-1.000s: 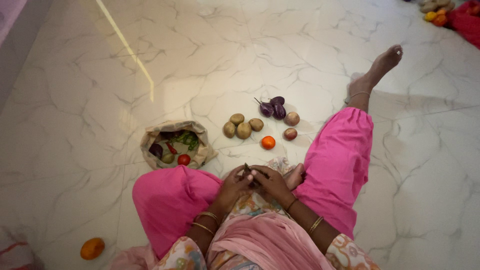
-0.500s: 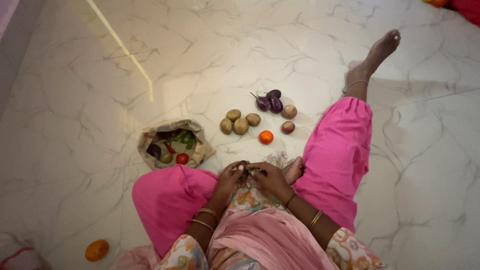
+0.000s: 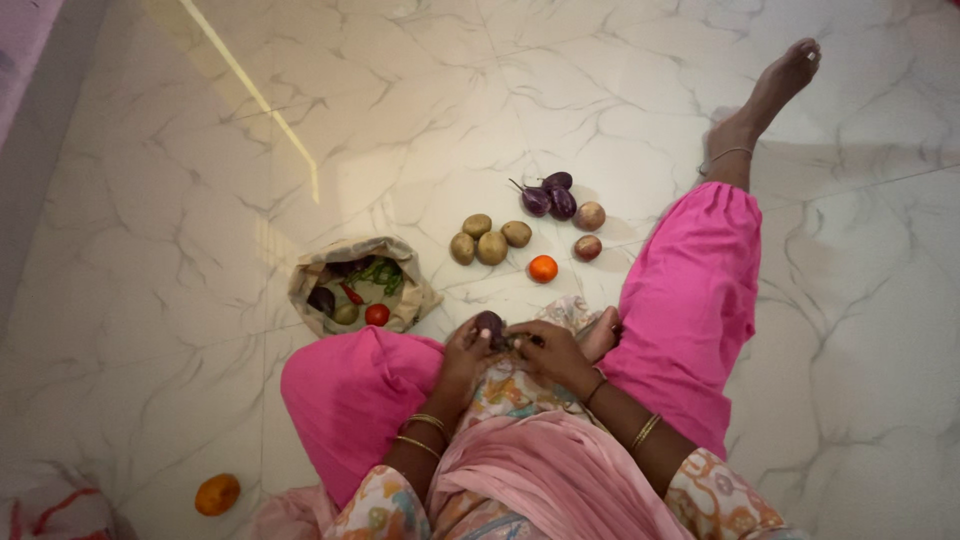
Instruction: The person sits on the floor and peels potatoes and eggplants using a small knife. They handle the vegetables one at a time, removing the skin and placing the peeled items into a nearby bag.
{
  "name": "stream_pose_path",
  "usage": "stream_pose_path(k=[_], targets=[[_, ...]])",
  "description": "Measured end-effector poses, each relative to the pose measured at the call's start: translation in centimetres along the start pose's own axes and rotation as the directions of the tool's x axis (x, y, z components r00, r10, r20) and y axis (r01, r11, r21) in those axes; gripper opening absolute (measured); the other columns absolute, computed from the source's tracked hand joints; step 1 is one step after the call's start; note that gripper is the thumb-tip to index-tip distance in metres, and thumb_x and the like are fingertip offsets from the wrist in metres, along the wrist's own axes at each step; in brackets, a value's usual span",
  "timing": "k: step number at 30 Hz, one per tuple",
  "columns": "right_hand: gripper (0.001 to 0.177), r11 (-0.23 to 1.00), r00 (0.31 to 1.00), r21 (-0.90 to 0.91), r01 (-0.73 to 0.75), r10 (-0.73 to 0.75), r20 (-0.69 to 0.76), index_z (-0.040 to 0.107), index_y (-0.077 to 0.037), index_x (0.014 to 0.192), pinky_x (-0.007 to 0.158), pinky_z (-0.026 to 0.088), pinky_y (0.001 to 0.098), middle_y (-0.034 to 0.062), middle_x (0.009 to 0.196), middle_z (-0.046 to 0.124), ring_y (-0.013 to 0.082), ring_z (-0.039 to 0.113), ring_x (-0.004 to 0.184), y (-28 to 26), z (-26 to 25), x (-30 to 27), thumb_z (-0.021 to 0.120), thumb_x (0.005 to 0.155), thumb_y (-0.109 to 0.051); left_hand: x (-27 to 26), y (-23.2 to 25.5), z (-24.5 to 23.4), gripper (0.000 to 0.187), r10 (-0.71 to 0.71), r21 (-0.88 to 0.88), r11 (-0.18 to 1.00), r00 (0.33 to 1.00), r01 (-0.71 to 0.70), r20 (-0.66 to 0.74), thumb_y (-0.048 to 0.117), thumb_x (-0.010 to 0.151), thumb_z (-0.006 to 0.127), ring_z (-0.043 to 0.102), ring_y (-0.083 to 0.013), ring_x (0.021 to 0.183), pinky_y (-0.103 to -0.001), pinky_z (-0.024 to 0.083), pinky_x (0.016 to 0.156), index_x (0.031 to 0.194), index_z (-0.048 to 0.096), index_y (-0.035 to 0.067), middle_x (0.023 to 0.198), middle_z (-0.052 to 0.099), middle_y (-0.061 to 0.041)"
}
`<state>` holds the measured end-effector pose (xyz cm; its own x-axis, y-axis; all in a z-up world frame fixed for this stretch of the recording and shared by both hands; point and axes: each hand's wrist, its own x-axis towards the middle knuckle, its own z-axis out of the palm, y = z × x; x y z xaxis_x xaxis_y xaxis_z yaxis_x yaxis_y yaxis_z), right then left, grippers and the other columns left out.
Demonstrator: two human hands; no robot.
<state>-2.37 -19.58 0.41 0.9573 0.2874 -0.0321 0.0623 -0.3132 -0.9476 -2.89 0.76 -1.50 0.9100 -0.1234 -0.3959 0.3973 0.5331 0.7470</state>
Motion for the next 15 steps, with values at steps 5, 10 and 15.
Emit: stream_pose_path(k=[5,10,15], targets=[[0.028,0.998,0.997,-0.024,0.061,-0.060,0.045,0.075,-0.012,0.118,0.085,0.057,0.0286,0.0072,0.108,0.077,0.0157,0.073,0.096,-1.0,0.7,-0.8,0.069,0.091,-0.015,0.6,0.0,-0.9,0.039,-0.030,0.007,1.000,1.000,0.030,-0.002,0.025,0.100,0.062,0.068,-0.0193,0.088,-0.035,0.060,0.075,0.132,0.057,0.003,0.108,0.068,-0.010],[0.027,0.999,0.995,-0.013,-0.043,0.042,-0.094,0.074,-0.010,0.118,0.085,0.057,0.0303,0.0070,0.107,0.077,0.0162,0.073,0.096,0.3,0.1,0.0,0.071,0.091,-0.015,0.8,-0.5,-0.6,0.038,-0.056,0.222,0.974,0.996,0.039,0.072,0.026,0.099,0.068,0.064,-0.0165,0.080,-0.031,0.054,0.068,0.128,0.060,0.001,0.099,0.070,-0.007],[0.025,0.996,0.997,0.091,-0.015,0.021,-0.068,0.074,-0.007,0.119,0.090,0.057,0.0307,0.0066,0.111,0.078,0.0158,0.073,0.101,1.8,-0.2,0.6,0.066,0.096,-0.014,0.4,-0.7,-0.8,0.041,-0.068,0.375,0.927,0.975,-0.017,0.212,0.021,0.097,0.072,0.067,-0.0163,0.087,-0.029,0.056,0.070,0.130,0.060,0.001,0.105,0.072,-0.010]])
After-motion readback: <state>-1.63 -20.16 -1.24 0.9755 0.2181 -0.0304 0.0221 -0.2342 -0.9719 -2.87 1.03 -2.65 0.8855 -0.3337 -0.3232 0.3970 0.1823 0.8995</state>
